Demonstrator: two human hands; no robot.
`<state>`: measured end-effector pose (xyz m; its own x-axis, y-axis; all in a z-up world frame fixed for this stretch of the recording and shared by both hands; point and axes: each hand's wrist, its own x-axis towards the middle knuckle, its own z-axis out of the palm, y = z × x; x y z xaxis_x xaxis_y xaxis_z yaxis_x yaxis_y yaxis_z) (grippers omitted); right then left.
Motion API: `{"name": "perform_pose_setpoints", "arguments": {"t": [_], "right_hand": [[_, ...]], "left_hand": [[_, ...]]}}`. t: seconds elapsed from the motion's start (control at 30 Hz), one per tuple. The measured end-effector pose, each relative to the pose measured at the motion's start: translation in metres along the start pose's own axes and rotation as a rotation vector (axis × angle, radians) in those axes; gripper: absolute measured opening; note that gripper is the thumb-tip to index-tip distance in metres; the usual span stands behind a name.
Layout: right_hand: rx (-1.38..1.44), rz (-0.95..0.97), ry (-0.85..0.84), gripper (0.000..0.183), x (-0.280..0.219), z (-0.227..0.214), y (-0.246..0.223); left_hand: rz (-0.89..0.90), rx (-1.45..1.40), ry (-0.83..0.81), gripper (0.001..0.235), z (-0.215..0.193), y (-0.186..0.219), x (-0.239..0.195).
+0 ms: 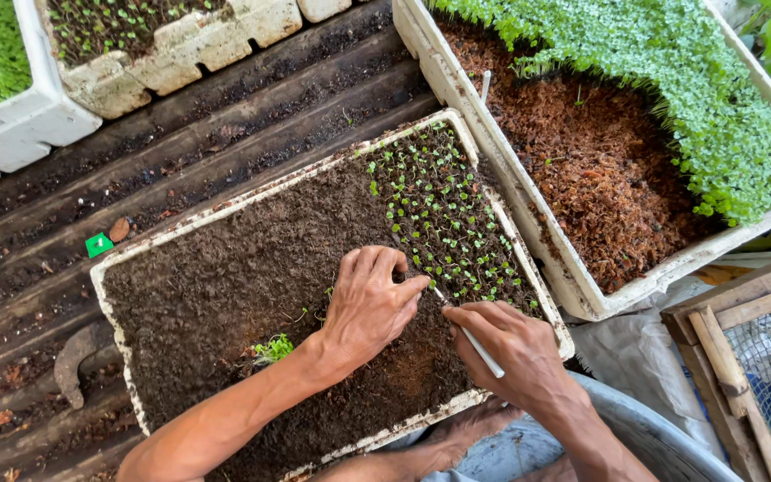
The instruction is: The person uses a small white tool to carefully lift seedlings from a tray and replant them into a new tray filled with soil. The person works methodically, moving seedlings one by one or in small groups to create a new row.
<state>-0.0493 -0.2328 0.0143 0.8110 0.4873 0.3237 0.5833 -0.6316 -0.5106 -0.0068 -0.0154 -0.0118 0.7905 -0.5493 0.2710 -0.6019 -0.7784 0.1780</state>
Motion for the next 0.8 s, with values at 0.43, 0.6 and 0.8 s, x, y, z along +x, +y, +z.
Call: {"name": "perform_pose_setpoints", "arguments": {"t": [0.43,0.6,0.8], "right_hand": [[0.051,0.071,-0.004,0.026,-0.009,-0.005,-0.006],[0.092,0.053,0.070,0.027,-0.011,-0.002,-0.009],[0.207,0.168,0.069,0.029,-0.021,-0.007,-0.007]], "left_hand": [[-0.015,-0.051,0.018,0.021,-0.008,-0.011,0.000],[-0.002,-0.062,-0.070,0.029,-0.017,-0.023,0.002],[0.195,-0.136,-0.218,0.024,-0.028,-0.055,-0.003]]}}
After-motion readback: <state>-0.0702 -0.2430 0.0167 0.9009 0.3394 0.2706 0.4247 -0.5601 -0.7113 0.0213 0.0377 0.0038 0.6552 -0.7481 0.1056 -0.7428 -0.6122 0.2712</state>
